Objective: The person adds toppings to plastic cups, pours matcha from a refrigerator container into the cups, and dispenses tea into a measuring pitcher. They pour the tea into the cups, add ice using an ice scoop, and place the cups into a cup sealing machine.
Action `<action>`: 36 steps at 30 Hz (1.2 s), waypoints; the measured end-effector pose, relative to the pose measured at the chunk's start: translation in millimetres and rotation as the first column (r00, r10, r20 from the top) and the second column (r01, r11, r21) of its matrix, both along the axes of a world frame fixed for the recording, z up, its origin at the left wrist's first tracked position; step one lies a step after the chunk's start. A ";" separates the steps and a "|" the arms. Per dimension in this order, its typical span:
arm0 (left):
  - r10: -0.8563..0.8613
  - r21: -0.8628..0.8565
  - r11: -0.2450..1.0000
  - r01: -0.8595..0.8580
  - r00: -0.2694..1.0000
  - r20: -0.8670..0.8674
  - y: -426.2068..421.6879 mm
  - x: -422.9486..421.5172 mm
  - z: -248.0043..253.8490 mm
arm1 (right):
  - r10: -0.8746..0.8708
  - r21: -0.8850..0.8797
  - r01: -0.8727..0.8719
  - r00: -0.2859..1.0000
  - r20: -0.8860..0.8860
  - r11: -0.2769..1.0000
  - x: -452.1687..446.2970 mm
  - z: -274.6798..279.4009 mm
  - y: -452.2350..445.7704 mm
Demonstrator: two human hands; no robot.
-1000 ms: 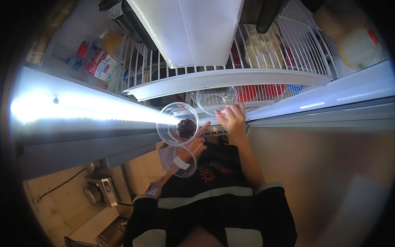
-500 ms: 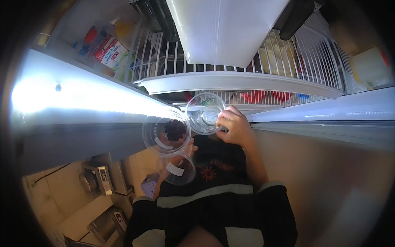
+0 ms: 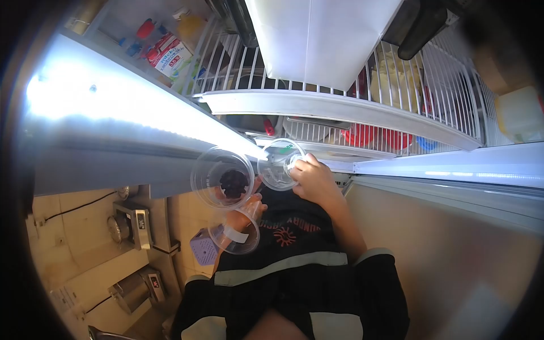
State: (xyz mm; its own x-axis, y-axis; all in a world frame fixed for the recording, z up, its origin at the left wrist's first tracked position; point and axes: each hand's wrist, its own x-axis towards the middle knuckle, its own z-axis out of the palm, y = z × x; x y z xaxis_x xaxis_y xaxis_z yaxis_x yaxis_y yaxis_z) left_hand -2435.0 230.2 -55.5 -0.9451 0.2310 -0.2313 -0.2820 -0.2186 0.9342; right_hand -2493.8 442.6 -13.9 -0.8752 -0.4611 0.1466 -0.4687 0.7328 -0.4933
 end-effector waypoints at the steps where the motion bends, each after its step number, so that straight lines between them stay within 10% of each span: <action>1: 0.020 -0.362 0.932 -0.036 0.999 -0.048 1.0 0.9 2.7 | 0.010 0.016 -0.010 1.000 -0.009 1.000 0.1 -1.3 -0.7; 2: 0.104 0.277 0.945 -0.173 0.964 0.246 1.0 1.4 3.3 | 0.013 0.013 -0.013 1.000 -0.008 1.000 1.0 -0.4 -2.3; 4: -0.016 0.730 0.541 -0.417 0.863 0.505 -0.4 3.0 2.8 | 0.045 0.041 -0.044 0.998 -0.047 0.998 2.4 2.4 -7.1; 10: 0.009 0.407 0.911 -0.066 0.990 0.142 -10.0 4.6 -0.4 | 0.106 0.006 -0.106 0.991 -0.080 0.994 2.3 6.1 -13.8; 12: -0.059 0.729 0.483 -0.485 0.813 0.579 -3.6 -2.0 10.9 | 0.117 -0.009 -0.119 0.990 -0.082 0.993 1.2 9.5 -12.3; 16: -0.126 0.767 0.564 -0.307 0.885 0.447 -7.8 2.7 5.5 | 0.086 -0.089 -0.094 0.992 -0.094 0.992 -1.9 17.8 -6.0; 17: 0.020 0.384 0.910 -0.159 0.940 0.341 -4.5 5.0 6.2 | 0.087 -0.087 -0.095 0.992 -0.095 0.992 -4.0 18.0 -3.6; 19: 0.084 -0.132 0.989 -0.062 0.982 0.169 -4.0 5.5 -2.9 | 0.103 -0.087 -0.113 0.988 -0.111 0.990 -7.9 18.8 2.5; 20: -0.079 0.501 0.864 -0.056 0.966 0.244 -7.6 3.1 -20.8 | 0.105 -0.083 -0.115 0.988 -0.112 0.990 -9.0 17.2 5.4; 21: -0.167 0.697 0.716 -0.041 0.959 0.229 -5.0 -7.7 -25.7 | 0.095 -0.126 -0.108 0.990 -0.107 0.986 -11.6 14.0 8.1; 36: -0.218 0.898 0.440 0.022 0.972 0.083 11.5 -38.2 -24.0 | -0.171 -0.288 0.138 0.981 -0.093 0.948 -20.8 16.9 60.6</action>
State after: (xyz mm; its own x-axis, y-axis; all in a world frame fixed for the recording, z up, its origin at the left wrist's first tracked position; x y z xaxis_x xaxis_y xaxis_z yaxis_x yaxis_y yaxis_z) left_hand -2473.2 241.7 -79.5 -0.8602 0.5092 0.0290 -0.4961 -0.8485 0.1840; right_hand -2514.6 503.2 3.0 -0.9016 -0.2479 0.3544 -0.4269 0.6412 -0.6377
